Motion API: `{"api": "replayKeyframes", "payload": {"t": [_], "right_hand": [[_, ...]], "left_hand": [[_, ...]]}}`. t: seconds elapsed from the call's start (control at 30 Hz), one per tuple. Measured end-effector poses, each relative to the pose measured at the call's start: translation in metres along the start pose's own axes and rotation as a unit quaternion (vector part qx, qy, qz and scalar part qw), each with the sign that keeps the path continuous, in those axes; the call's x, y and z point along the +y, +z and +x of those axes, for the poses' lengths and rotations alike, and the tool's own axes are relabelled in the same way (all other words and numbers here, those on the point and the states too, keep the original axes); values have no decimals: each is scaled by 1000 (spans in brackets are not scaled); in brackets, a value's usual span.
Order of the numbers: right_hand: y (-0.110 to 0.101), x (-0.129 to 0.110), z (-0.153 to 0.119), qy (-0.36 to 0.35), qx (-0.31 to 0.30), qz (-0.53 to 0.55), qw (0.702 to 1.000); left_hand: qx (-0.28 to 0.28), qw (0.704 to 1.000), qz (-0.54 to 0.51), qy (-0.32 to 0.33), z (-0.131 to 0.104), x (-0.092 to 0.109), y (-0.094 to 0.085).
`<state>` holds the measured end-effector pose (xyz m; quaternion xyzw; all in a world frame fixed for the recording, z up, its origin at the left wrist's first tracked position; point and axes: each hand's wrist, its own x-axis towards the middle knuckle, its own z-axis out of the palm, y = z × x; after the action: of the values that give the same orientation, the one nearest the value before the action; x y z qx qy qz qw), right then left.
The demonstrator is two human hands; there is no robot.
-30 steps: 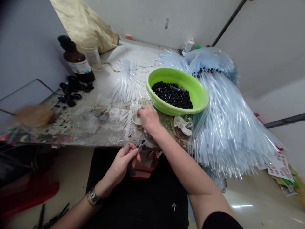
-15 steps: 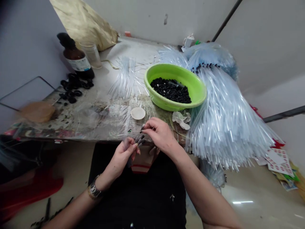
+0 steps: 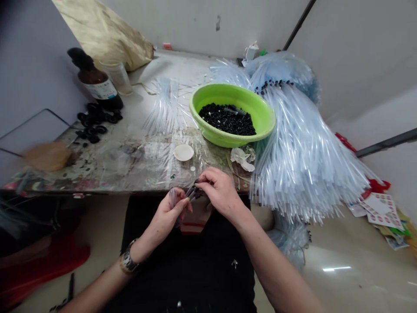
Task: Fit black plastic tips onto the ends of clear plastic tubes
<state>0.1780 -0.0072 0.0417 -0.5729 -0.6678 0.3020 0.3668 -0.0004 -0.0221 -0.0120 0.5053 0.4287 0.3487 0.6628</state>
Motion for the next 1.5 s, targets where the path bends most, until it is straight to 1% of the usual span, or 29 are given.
{"api": "replayKeyframes", "payload": {"t": [0.13, 0.4, 0.57, 0.9, 1.27, 1.5], "right_hand": [[-1, 1, -1, 2, -1, -1, 1000], [-1, 1, -4, 10, -11, 0, 1000], [-3, 2, -7, 13, -7, 4, 1000], [-4, 10, -13, 29, -5, 11, 1000], [-2, 12, -15, 48, 6, 9, 999], [4, 11, -19, 54, 11, 12, 998]], "left_hand": [[-6, 1000, 21, 3, 0, -1, 0], [-16, 998, 54, 13, 1, -11, -2], [-23, 996, 86, 13, 2, -11, -1], [-35, 990, 134, 29, 7, -13, 0], [-31, 990, 134, 19, 9, -11, 1], [-25, 992, 119, 30, 13, -7, 3]]}}
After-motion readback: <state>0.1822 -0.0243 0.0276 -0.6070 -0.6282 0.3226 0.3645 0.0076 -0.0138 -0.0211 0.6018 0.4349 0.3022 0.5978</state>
